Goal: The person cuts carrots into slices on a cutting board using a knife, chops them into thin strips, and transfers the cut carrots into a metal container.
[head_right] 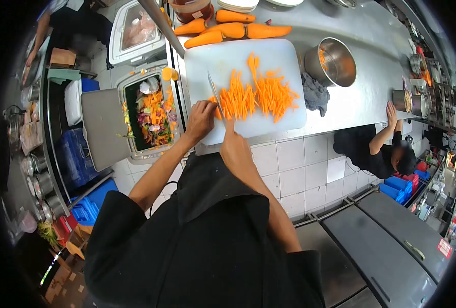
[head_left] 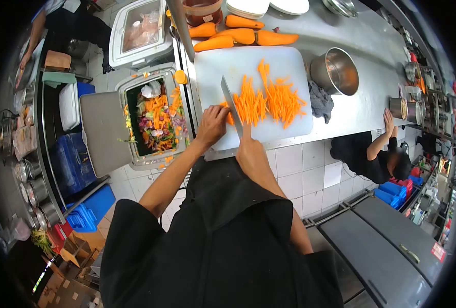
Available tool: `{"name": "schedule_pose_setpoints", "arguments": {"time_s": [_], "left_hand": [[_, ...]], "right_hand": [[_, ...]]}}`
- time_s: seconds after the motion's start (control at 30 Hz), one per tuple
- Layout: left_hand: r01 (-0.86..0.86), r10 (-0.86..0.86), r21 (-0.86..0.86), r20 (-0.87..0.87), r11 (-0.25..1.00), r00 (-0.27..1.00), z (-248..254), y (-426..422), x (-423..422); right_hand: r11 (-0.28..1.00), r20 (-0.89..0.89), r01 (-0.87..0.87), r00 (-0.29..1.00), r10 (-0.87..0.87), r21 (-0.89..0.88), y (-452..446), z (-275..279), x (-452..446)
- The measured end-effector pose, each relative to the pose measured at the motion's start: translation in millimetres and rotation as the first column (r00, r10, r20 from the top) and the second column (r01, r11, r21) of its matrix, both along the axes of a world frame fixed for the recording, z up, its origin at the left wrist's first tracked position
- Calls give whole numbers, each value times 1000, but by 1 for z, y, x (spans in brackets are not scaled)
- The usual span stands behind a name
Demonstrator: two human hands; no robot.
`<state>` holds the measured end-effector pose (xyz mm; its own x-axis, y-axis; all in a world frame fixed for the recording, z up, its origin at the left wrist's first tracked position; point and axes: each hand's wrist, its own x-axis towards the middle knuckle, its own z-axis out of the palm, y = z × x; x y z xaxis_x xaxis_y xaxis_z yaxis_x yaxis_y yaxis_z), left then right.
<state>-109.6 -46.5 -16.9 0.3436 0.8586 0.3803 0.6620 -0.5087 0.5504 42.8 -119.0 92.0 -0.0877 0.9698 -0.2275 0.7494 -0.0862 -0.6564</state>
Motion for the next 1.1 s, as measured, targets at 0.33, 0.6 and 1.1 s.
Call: {"name": "schedule_pose_setpoints", "arguments": {"time_s": [0.33, 0.6, 1.1], "left_hand": [[9, -9, 24, 11, 1000, 1000, 1, -4, -4], [32, -32, 18, -21, 999, 999, 8, -9, -12], [15, -16, -10, -60, 1000, 998, 15, -11, -13]], "right_hand": [[999, -27, -2, 1000, 3, 32, -1, -2, -4], [999, -78, -20, 997, 23, 40, 2, -1, -2], [1000, -3, 6, 1000, -6, -13, 3, -24, -11]]}}
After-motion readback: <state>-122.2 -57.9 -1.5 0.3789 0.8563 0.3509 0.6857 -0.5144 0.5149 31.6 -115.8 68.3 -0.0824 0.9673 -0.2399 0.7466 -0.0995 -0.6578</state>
